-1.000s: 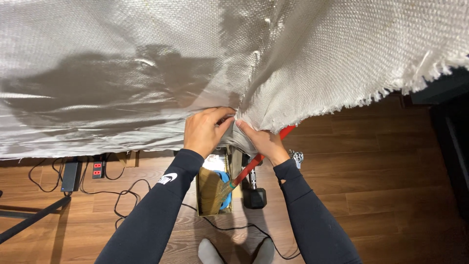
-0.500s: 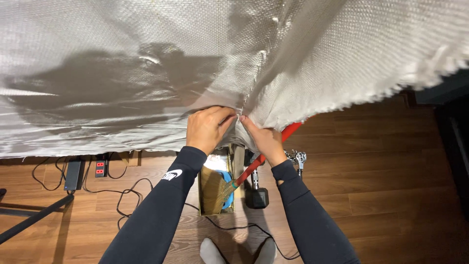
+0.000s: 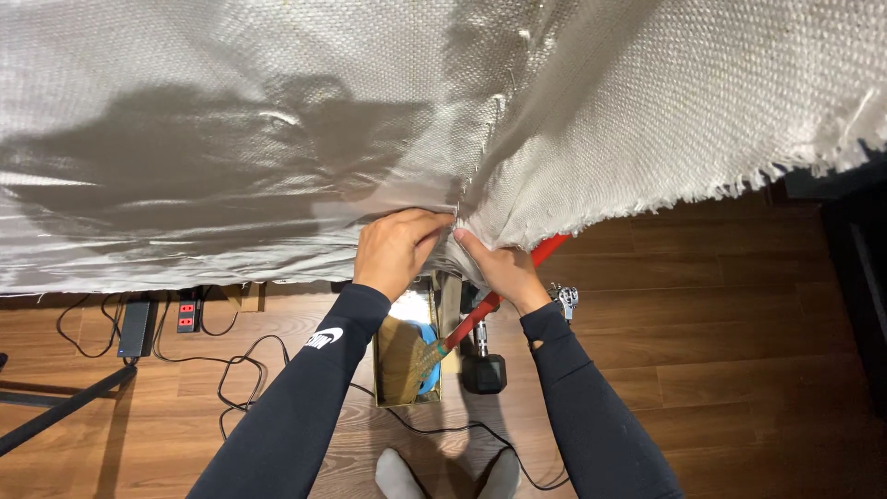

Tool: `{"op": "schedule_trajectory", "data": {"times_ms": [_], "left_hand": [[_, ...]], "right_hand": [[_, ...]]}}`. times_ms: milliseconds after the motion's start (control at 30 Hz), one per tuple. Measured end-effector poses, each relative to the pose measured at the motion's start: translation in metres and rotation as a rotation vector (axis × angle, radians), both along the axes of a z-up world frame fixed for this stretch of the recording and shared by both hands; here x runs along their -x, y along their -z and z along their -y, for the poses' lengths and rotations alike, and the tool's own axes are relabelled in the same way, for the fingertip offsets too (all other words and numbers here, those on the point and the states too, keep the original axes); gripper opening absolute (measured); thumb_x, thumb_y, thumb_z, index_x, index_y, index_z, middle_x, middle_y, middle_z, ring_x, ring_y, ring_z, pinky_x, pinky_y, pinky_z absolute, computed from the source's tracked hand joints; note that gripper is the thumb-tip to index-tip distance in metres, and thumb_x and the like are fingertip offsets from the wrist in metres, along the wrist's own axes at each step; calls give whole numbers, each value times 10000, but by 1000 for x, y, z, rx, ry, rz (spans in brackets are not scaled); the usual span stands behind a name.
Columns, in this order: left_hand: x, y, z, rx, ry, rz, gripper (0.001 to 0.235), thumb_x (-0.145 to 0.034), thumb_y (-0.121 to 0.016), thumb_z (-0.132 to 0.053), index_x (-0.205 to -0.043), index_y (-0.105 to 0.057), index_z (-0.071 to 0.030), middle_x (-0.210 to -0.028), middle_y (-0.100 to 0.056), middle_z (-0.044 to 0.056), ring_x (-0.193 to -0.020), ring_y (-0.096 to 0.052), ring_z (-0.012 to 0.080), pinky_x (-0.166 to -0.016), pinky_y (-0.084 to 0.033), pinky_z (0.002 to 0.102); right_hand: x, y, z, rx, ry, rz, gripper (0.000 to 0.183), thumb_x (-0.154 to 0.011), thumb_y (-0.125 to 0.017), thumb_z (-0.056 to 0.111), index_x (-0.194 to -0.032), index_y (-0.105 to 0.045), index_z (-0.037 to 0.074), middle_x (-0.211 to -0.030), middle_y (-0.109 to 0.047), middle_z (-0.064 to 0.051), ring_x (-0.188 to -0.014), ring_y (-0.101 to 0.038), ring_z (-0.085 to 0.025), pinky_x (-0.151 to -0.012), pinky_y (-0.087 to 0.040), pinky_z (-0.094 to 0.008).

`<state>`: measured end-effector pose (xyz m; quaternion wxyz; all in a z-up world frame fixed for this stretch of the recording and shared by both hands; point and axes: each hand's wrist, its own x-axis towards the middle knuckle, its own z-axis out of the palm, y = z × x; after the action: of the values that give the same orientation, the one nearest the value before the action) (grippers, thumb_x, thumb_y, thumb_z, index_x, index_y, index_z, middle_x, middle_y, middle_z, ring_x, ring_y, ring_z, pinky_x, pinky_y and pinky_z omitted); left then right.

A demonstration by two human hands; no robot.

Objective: The person repairs or prepares the edge of a large woven rug fabric and checks tufting tools.

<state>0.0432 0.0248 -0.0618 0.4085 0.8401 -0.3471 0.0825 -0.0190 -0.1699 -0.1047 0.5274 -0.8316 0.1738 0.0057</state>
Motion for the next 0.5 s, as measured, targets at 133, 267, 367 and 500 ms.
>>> {"op": "schedule_trajectory", "data": {"times_ms": [133,267,367,500], "left_hand": [[1,0,-1,-11,-9,1,272,-879,-714,-136,-1138,-778,-189,-1000,-761,22,-860,-721,271,-735,-554,394],[3,-5,-3,-49,-17,-37,292,-873,-724,-150,-1151,-779,-222,-972,-753,14,-842,-715,268,-722,-549,401],[3,-3,-4,-52,-18,-38,303,-870,-725,-154,-1158,-778,-232,-972,-749,11,-848,-714,264,-721,-548,401],[3,-2,-3,-47,-19,-46,291,-875,-723,-161,-1150,-781,-238,-981,-751,3,-851,-716,255,-723,-548,396]], "right_hand": [[0,-2,-1,9,14,-51,499,-927,-676,515,-867,-766,27,-707,-696,-15,-656,-594,-113,-637,-514,-307],[2,4,1,31,-44,61,455,-952,-665,465,-1014,-759,24,-869,-747,-42,-788,-656,-125,-735,-527,-301],[4,4,2,34,-80,200,445,-954,-673,432,-1096,-743,16,-978,-779,-56,-867,-701,-139,-786,-544,-296],[6,3,1,-38,-47,191,441,-940,-690,418,-1074,-757,4,-975,-790,-79,-859,-717,-164,-765,-569,-304]]}}
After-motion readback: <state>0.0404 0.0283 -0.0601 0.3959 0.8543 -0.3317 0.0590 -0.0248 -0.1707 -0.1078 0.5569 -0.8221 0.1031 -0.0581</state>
